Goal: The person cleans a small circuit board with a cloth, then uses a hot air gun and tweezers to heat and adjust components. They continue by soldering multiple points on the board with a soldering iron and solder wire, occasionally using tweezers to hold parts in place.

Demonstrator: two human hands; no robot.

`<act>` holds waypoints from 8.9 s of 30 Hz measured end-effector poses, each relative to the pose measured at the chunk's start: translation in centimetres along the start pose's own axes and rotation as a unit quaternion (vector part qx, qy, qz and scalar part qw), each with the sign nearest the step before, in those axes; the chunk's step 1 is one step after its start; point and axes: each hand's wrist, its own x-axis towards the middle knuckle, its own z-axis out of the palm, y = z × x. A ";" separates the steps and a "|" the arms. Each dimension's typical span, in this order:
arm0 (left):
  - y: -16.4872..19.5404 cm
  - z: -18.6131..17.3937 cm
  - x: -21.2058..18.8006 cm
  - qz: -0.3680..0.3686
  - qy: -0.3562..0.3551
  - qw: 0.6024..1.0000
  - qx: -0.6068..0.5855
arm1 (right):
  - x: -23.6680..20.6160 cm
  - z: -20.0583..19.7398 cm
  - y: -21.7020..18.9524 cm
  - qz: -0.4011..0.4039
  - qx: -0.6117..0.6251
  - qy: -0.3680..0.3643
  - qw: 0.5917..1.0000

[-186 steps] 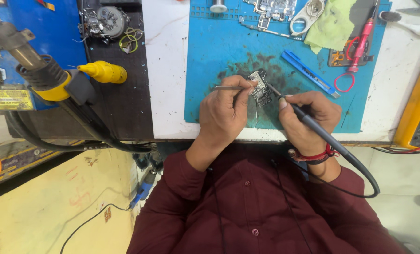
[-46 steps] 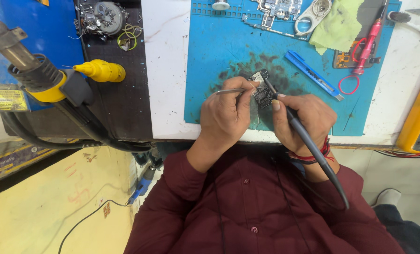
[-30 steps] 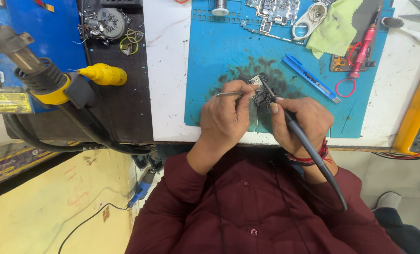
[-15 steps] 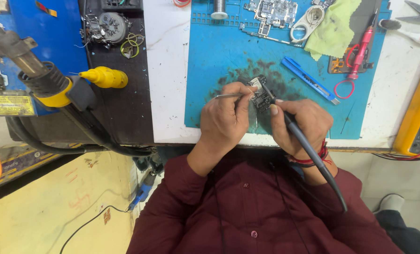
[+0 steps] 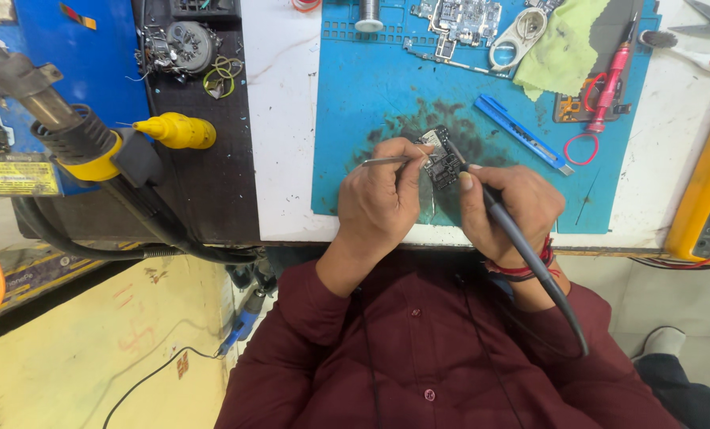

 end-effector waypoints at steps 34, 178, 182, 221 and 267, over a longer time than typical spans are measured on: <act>-0.1 0.0 -0.4 0.029 0.012 0.999 0.002 | -0.4 -0.1 -0.2 0.000 0.002 0.000 1.000; -0.5 0.5 -0.5 0.020 0.007 1.000 0.000 | -3.6 0.0 -0.1 0.009 0.022 0.012 1.000; -0.4 0.5 -0.5 0.031 0.012 0.999 -0.005 | -3.6 -0.1 -0.1 0.018 0.023 0.016 0.999; -0.2 0.3 -0.5 0.023 0.005 1.000 -0.002 | -3.5 -0.1 -0.4 -0.005 0.035 0.012 0.999; -0.2 0.2 -0.4 0.025 0.018 1.000 0.000 | -2.6 -0.2 -1.0 -0.018 0.017 -0.030 0.999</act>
